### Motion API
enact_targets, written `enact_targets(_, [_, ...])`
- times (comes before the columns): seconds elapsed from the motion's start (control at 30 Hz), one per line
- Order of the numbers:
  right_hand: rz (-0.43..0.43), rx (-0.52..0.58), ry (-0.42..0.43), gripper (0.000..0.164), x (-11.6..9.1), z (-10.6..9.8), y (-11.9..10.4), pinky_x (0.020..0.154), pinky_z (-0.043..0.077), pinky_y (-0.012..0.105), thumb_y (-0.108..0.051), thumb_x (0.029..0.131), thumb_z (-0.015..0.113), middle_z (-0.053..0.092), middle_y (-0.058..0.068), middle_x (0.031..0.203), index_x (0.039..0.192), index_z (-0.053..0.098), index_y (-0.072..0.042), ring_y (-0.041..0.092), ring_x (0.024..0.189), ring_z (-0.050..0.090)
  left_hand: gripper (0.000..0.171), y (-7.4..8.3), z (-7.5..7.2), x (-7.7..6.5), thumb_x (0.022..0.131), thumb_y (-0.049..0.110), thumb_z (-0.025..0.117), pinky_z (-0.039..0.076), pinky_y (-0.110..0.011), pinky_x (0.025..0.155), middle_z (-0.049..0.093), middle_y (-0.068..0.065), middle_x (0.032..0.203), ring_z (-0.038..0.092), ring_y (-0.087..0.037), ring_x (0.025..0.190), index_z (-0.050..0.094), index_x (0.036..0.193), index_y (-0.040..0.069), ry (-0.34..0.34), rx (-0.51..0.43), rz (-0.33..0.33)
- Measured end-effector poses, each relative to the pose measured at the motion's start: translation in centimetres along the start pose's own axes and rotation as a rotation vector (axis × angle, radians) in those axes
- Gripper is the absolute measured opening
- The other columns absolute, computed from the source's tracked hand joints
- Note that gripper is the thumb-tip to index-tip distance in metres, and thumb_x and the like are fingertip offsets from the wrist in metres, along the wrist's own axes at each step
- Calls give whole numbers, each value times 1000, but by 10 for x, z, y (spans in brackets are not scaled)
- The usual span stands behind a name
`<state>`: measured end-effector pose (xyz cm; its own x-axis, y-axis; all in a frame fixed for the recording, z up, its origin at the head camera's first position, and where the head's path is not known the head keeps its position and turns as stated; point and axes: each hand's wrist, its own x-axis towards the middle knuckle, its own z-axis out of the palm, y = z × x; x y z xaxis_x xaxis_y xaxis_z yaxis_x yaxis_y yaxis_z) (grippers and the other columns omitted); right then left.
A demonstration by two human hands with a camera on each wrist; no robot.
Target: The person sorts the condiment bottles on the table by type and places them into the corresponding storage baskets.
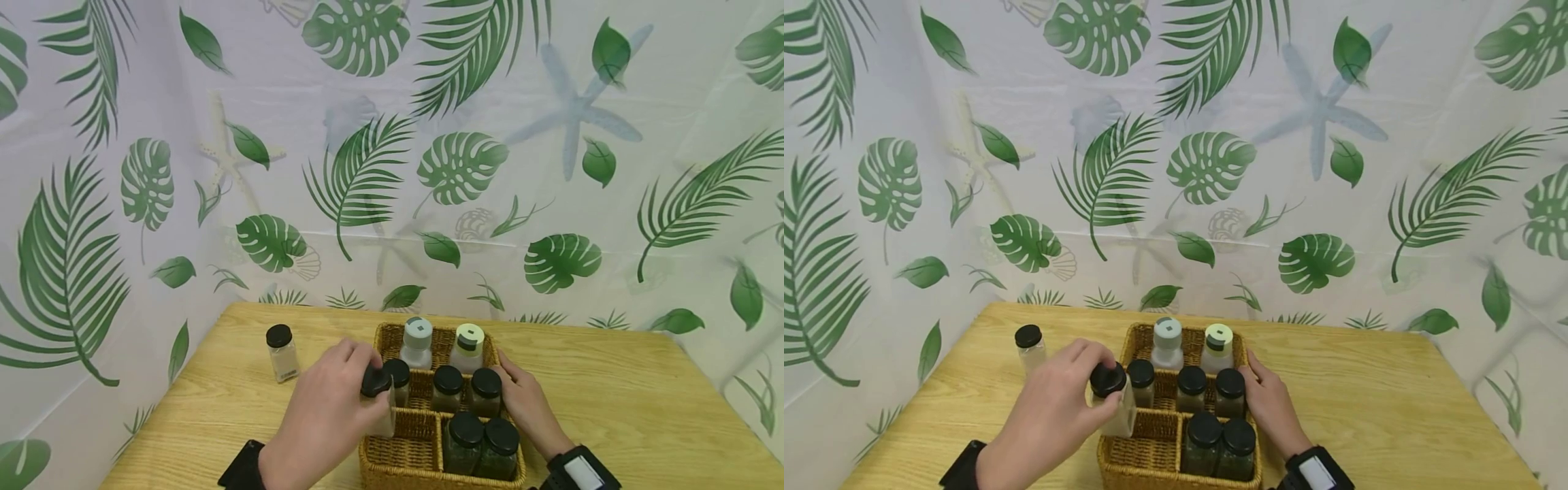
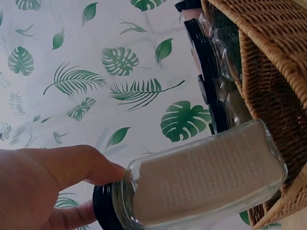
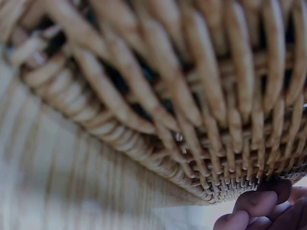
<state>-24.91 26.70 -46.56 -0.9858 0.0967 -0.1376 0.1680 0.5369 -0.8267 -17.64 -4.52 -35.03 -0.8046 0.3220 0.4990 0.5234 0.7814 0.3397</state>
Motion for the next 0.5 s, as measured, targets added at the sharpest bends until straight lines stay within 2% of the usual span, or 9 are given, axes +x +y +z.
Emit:
enact_targets(0.1, [-2,2,5,69,0,0,0,114,32,61,-48,108,37,24,25,163,161,20,-8,45,149,24,26,4,4,0,80,22,81,51,-27,69,60,3,97,58,-10,83,63,98,16,-40,-16,6])
enact_targets(0.33, [-13,6,3,69,0,0,2,115,29,61,-48,108,37,25,25,162,161,20,-8,45,149,24,26,11,14,0,84,26,79,46,-24,66,55,6,93,51,-8,79,62,102,18,-173,-49,9])
enact_targets(0.5, [-17,2,5,69,1,0,3,114,30,62,-50,108,37,26,25,162,161,21,-8,45,149,25,25,13,24,2,85,27,79,41,-23,62,51,7,89,46,-8,74,61,100,18,-201,-49,26])
